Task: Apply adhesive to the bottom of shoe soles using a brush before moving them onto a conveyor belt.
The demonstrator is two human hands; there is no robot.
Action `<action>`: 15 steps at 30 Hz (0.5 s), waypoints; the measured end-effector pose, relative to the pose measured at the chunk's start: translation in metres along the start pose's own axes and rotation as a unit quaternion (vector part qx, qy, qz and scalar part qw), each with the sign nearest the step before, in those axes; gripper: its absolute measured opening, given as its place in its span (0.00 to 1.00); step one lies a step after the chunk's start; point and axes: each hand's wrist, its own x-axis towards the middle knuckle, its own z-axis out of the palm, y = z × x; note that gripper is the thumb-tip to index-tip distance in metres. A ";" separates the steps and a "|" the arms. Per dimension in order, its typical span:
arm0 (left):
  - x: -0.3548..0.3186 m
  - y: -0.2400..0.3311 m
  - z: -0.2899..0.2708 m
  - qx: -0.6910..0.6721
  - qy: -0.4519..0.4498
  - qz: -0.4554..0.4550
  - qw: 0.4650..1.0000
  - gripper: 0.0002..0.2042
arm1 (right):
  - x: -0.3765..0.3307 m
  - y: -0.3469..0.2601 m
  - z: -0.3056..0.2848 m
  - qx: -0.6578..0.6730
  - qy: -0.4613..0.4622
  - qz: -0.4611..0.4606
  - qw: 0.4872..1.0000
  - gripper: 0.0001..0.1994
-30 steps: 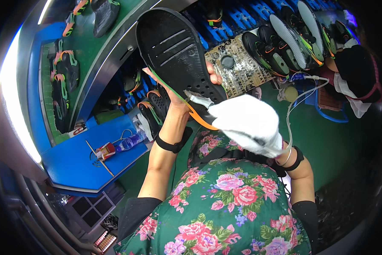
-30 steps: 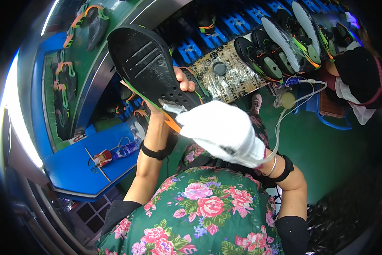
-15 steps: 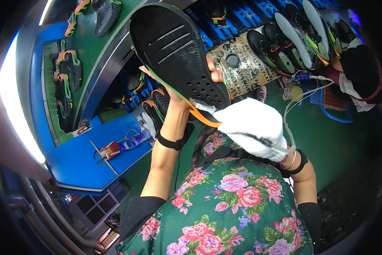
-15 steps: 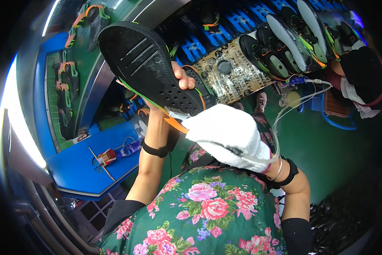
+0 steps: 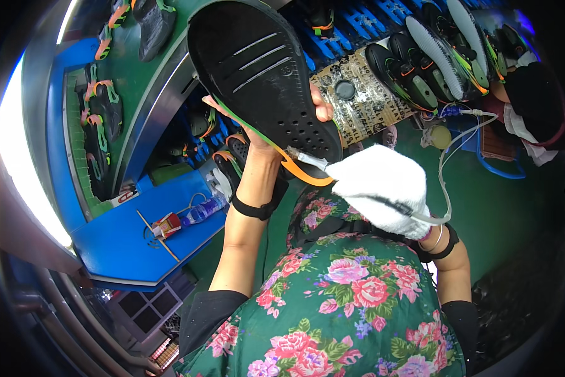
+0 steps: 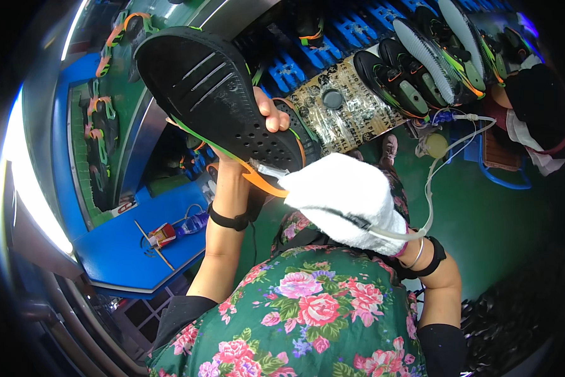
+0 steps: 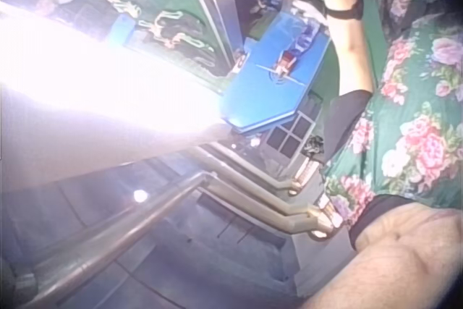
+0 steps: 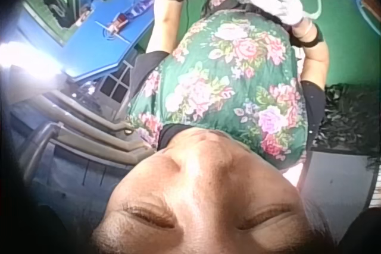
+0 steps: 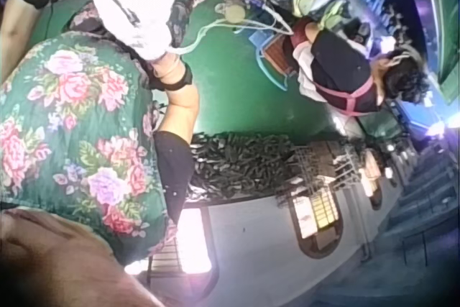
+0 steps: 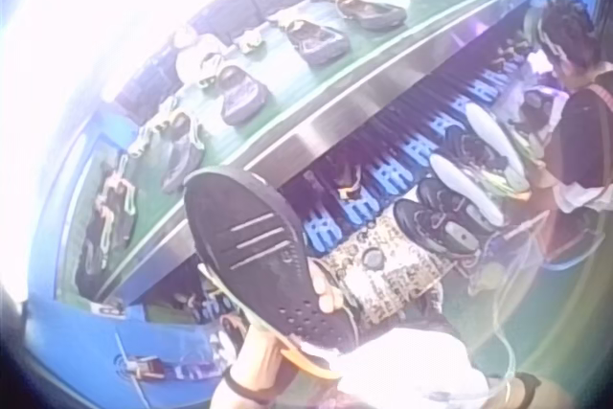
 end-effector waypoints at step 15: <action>0.010 0.002 0.009 0.139 -0.001 0.012 0.990 0.44 | 0.000 -0.002 -0.007 -0.004 -0.008 -0.004 1.000 0.11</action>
